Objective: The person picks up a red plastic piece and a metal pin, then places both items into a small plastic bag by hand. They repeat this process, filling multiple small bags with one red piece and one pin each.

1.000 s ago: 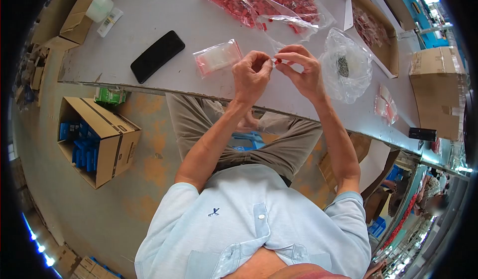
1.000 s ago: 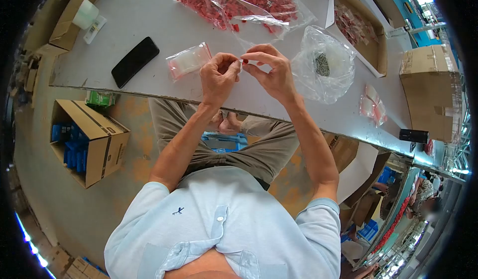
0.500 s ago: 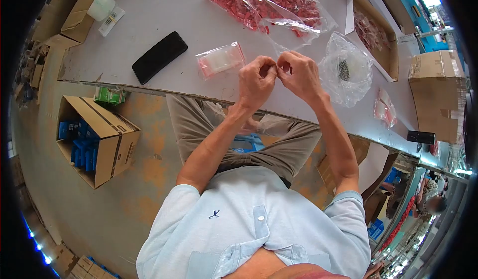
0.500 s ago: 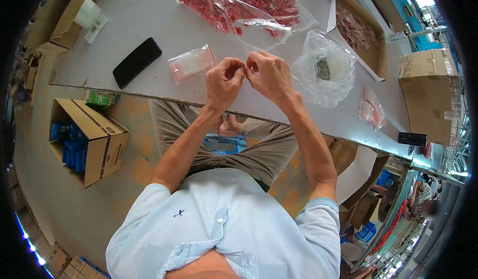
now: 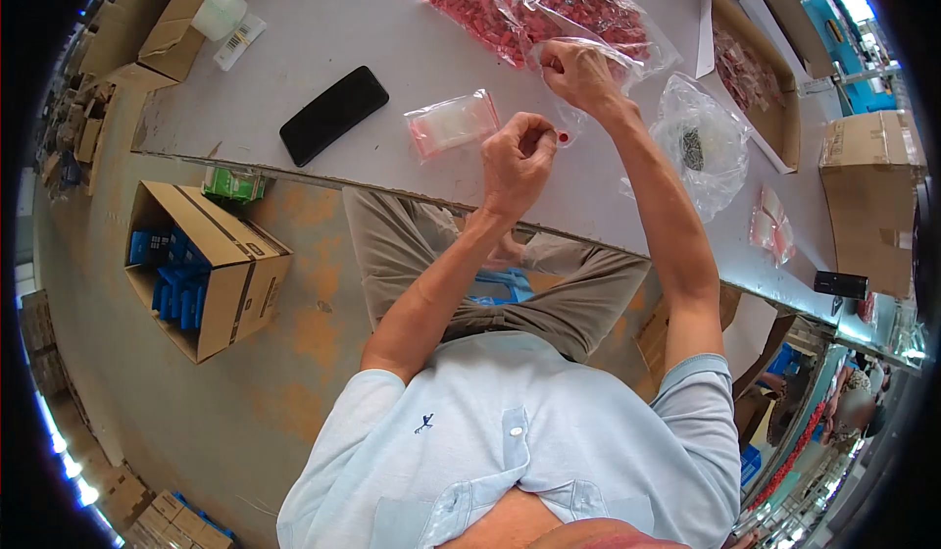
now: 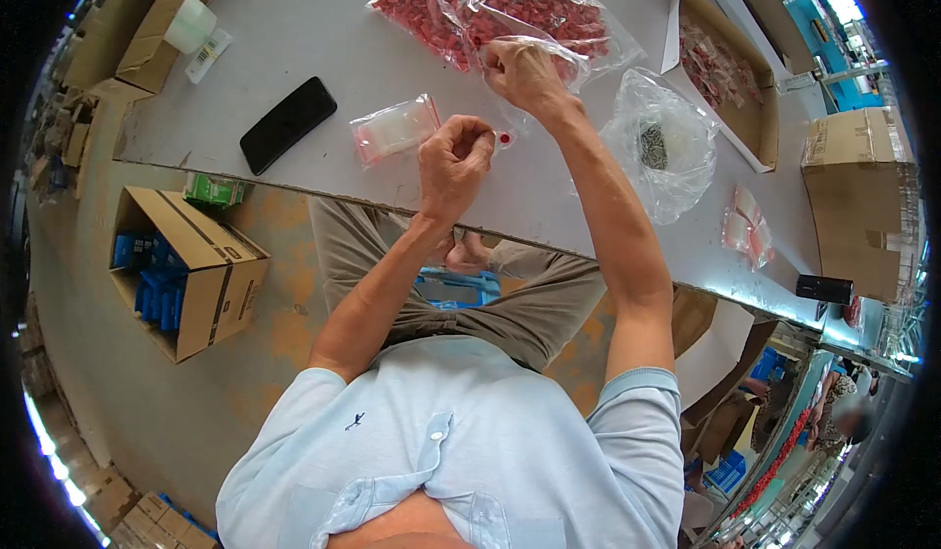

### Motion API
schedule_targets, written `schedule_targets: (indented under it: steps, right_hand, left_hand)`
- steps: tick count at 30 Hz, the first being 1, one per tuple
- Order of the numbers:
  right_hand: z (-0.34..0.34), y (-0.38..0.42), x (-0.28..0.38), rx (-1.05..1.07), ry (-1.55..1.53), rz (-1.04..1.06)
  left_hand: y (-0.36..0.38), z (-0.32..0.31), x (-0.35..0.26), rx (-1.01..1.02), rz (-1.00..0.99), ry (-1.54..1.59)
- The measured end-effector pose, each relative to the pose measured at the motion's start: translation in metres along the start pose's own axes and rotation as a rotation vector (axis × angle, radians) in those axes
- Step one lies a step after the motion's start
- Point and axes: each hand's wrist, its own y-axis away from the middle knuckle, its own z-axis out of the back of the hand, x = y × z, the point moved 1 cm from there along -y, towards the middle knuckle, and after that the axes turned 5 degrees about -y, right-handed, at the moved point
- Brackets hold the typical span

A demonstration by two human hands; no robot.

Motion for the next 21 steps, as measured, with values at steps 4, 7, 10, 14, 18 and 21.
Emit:
schedule_targets:
  steps: [4,7,10,14,18,21]
  right_hand:
    - [0.015,0.04,0.015,-0.173,-0.169,-0.06]
    - [0.034,0.087,0.045,-0.332,-0.559,-0.086]
    - [0.04,0.119,0.063,-0.378,-0.551,0.002]
    - [0.028,0.127,0.066,-0.351,-0.297,0.145]
    - [0.028,0.125,0.077,-0.31,-0.299,-0.18]
    - [0.024,0.124,0.069,-0.144,-0.281,-0.288]
  left_hand:
    - [0.0,-0.001,0.002,-0.024,-0.006,-0.001]
    - [0.0,-0.001,0.004,-0.028,0.027,0.035]
    - [0.001,0.0,-0.001,0.01,0.043,0.006]
    - [0.001,-0.001,0.001,0.036,0.041,0.05]
    - [0.001,-0.001,0.002,0.031,0.02,0.025]
    - [0.005,-0.002,-0.003,0.075,-0.147,-0.041]
